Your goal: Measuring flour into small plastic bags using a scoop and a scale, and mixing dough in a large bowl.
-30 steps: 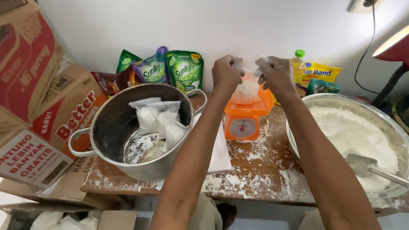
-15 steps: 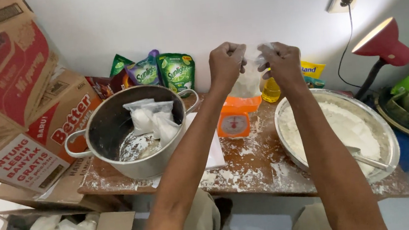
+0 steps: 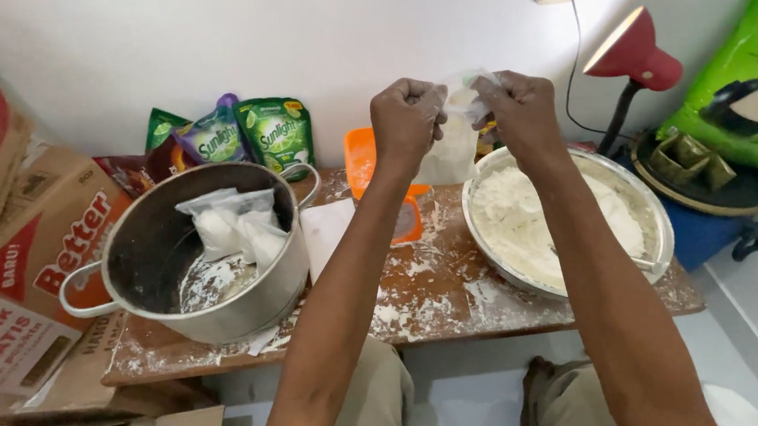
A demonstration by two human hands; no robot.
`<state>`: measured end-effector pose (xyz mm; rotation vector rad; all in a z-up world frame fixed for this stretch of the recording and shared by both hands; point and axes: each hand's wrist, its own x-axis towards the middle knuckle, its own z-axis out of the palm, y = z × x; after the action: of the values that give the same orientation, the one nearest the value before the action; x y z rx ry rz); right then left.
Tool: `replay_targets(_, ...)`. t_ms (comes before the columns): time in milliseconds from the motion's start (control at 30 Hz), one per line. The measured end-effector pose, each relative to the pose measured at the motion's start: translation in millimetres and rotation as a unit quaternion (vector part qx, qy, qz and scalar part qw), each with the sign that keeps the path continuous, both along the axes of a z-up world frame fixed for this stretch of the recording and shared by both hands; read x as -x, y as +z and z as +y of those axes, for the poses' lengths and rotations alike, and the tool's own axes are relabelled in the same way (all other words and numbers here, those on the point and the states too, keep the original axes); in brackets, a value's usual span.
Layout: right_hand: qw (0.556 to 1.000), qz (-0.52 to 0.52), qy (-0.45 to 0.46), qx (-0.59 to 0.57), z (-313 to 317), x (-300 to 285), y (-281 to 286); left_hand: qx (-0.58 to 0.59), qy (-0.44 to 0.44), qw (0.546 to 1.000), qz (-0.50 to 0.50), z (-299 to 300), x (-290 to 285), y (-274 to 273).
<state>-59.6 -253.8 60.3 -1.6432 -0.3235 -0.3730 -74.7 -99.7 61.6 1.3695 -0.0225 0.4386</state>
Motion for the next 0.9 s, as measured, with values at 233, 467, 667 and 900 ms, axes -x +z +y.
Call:
replay_targets(233, 1.000, -0.001, -0.021, 0.021, -39, 0, -15, -0.006, -0.044, 0.999, 0.017, -30, -12, -12)
replay_targets(467, 0.997, -0.003, -0.058, 0.042, -84, 7, -29, 0.026, -0.142, 0.987, 0.069, -73, -35, -39)
replay_targets(667, 0.995, 0.000, -0.096, 0.035, -125, 26, -35, -0.015, -0.171, 0.984, 0.047, -115, -29, -47)
replay_targets(900, 0.988, -0.001, -0.154, 0.025, -170, 54, -61, -0.129, -0.129, 0.983, -0.005, -164, -4, -61)
